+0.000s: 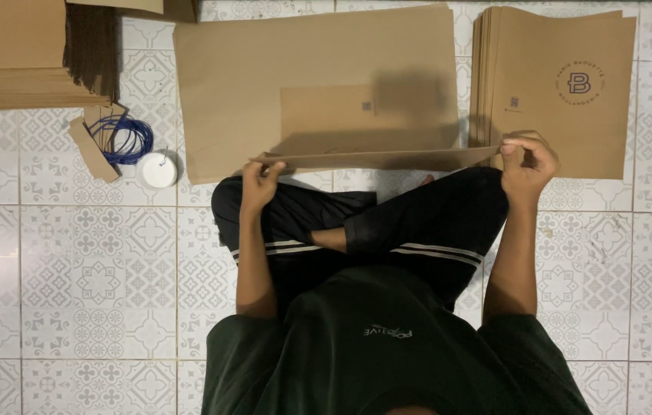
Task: The person sits on the floor and folds a flat brown paper bag into shape. They then use a brush to apply glue from a white container along the bag's seam and press the edges together to seal it.
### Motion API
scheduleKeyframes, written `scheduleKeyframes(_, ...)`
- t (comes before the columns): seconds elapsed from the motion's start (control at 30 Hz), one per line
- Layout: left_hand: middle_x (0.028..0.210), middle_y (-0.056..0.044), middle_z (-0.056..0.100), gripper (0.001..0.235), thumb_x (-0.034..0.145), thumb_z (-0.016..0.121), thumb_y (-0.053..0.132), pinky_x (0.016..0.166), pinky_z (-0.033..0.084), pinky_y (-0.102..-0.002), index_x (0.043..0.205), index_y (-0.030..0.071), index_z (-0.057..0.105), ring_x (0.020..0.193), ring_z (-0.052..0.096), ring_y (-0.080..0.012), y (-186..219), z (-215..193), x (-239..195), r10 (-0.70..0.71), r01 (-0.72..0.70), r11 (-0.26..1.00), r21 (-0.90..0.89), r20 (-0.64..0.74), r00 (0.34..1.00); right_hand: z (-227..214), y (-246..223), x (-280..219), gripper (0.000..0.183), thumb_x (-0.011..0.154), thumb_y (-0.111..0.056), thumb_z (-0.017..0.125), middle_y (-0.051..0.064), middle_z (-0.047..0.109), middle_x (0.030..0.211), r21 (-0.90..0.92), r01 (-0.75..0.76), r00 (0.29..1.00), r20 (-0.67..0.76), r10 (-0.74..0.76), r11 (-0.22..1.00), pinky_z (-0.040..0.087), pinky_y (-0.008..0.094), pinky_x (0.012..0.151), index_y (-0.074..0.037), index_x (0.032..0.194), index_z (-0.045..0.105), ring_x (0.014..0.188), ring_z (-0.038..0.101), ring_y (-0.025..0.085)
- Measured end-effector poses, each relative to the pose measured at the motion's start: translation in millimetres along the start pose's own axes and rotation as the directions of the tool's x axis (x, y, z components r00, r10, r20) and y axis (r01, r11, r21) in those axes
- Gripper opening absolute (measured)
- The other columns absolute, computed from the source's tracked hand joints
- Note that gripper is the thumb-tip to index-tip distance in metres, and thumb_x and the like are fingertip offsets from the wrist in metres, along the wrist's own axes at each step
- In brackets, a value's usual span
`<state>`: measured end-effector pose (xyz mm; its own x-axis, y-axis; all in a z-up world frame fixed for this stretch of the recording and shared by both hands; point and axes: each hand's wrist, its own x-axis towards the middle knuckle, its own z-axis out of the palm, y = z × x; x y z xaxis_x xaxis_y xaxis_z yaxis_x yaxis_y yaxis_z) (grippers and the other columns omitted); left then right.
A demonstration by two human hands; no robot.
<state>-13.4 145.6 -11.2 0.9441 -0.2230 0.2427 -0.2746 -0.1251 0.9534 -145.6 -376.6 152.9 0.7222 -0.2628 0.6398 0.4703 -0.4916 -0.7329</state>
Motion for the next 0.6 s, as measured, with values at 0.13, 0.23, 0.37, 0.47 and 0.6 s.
scheduleKeyframes(0.13, 0.078, -0.010, 0.071, 0.005, 0.100, 0.072, 0.006, 0.077, 0.057, -0.040, 0.097, 0.003, 0.073, 0.070, 0.065, -0.0197, 80, -1, 22, 0.068, -0.070, 0.997, -0.020, -0.079, 0.995, 3, 40, -26, 0.056, 0.097, -0.042, 0.079, 0.019, 0.068, 0.088, 0.091, -0.097, 0.995, -0.014, 0.099, 0.991, 0.049, 0.036, 0.081, 0.007, 0.117, 0.063, 0.085, 0.065, 0.024)
scheduleKeyframes(0.23, 0.068, -0.006, 0.062, 0.007, 0.100, 0.072, 0.007, 0.062, 0.048, -0.033, 0.094, 0.006, 0.073, 0.058, 0.049, -0.0143, 104, -8, 29, 0.094, -0.095, 0.995, 0.001, -0.109, 0.989, 25, 30, -30, 0.086, 0.081, -0.051, 0.082, 0.024, 0.066, 0.113, 0.215, -0.263, 0.962, 0.134, 0.239, 0.941, 0.050, 0.041, 0.098, 0.001, 0.140, 0.046, 0.108, 0.064, 0.029)
scheduleKeyframes(0.37, 0.067, 0.001, 0.053, 0.012, 0.102, 0.075, 0.013, 0.056, 0.041, -0.027, 0.092, 0.009, 0.069, 0.060, 0.042, -0.0091, 80, -22, 30, 0.039, -0.049, 0.998, -0.030, -0.262, 0.964, 36, 56, -56, 0.042, 0.092, -0.017, 0.090, 0.020, 0.068, 0.093, -0.011, -0.349, 0.918, 0.199, 0.344, 0.937, 0.052, 0.045, 0.083, 0.005, 0.116, 0.064, 0.088, 0.064, 0.028)
scheduleKeyframes(0.47, 0.074, 0.004, 0.049, 0.017, 0.098, 0.080, 0.017, 0.060, 0.041, -0.023, 0.098, 0.012, 0.065, 0.067, 0.044, -0.0076, 102, -21, 35, -0.018, -0.009, 0.997, -0.080, -0.326, 0.945, 40, 68, -62, 0.027, 0.102, -0.013, 0.081, 0.003, 0.055, 0.065, -0.045, -0.418, 0.899, 0.121, 0.420, 0.907, 0.044, 0.029, 0.062, -0.006, 0.084, 0.062, 0.062, 0.049, 0.011)
scheduleKeyframes(0.6, 0.112, -0.006, 0.063, 0.051, 0.094, 0.085, 0.028, 0.091, 0.053, -0.039, 0.131, 0.011, 0.056, 0.104, 0.059, -0.0164, 137, -13, 49, 0.029, -0.053, 0.989, -0.135, -0.176, 0.984, 36, 97, -73, 0.039, 0.103, -0.003, 0.073, -0.008, 0.042, 0.052, 0.088, -0.502, 0.865, 0.044, 0.501, 0.860, 0.029, 0.019, 0.048, -0.013, 0.070, 0.054, 0.048, 0.034, 0.003)
